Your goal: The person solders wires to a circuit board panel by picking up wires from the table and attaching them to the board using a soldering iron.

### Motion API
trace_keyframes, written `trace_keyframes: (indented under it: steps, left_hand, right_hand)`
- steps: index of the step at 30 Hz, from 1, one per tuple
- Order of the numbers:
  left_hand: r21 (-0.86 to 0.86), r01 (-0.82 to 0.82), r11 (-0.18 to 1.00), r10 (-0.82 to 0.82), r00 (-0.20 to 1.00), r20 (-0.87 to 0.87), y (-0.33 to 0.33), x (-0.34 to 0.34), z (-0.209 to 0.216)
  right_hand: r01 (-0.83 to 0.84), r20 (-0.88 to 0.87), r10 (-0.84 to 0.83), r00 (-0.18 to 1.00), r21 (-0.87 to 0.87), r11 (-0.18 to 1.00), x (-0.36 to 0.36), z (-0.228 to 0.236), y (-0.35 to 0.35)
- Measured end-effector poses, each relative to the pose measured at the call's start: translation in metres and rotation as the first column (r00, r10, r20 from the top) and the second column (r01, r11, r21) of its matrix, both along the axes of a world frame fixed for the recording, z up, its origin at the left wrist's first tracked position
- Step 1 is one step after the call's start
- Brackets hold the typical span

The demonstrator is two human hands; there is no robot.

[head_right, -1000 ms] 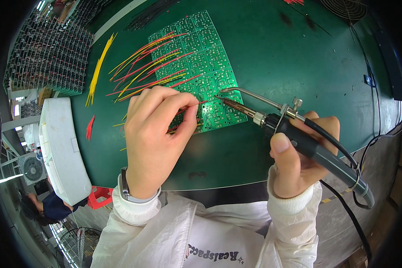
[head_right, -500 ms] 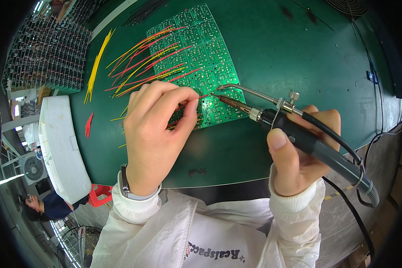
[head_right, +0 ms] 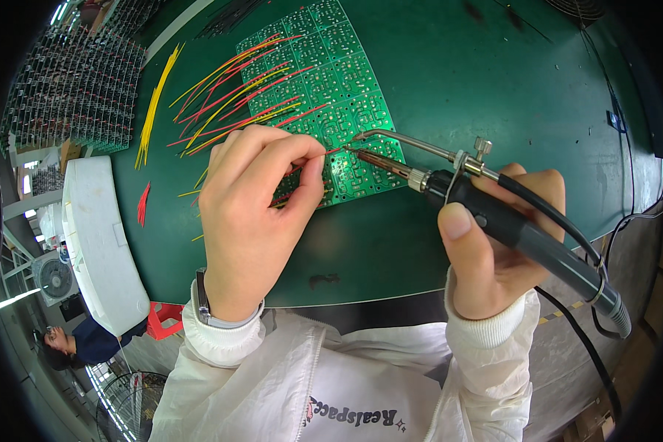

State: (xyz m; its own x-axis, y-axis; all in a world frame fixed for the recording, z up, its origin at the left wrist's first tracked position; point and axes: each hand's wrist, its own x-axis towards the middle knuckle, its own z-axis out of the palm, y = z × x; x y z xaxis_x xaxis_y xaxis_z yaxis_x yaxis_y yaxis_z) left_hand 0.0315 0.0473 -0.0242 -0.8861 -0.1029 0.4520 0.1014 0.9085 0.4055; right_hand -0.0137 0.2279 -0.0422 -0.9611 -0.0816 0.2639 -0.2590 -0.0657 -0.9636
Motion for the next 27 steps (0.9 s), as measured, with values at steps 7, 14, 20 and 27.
trace_keyframes:
  steps: [7, 14, 20, 27]
  left_hand:
    - [0.004, 0.001, 1.000, -0.001, 1.000, 0.007, -0.0004, 0.0007, -0.0007]
    - [0.004, 0.008, 1.000, -0.008, 1.000, 0.021, -0.0012, 0.0005, 0.0000]
    - [0.003, 0.012, 1.000, -0.012, 0.999, 0.037, -0.0016, -0.0002, -0.0004]
    - [0.001, -0.003, 1.000, 0.003, 0.999, 0.053, -0.0015, 0.0010, 0.0033]
  right_hand:
    - [-0.003, -0.005, 0.003, 1.000, 0.007, 1.000, 0.0005, -0.0010, -0.0003]
    - [-0.010, -0.020, 0.011, 1.000, 0.020, 1.000, 0.0003, -0.0006, -0.0013]
    - [0.021, -0.002, -0.021, 1.000, -0.023, 1.000, 0.0008, 0.0003, -0.0013]
    - [0.081, -0.059, -0.079, 0.995, 0.037, 0.996, -0.0008, -0.0031, 0.0003]
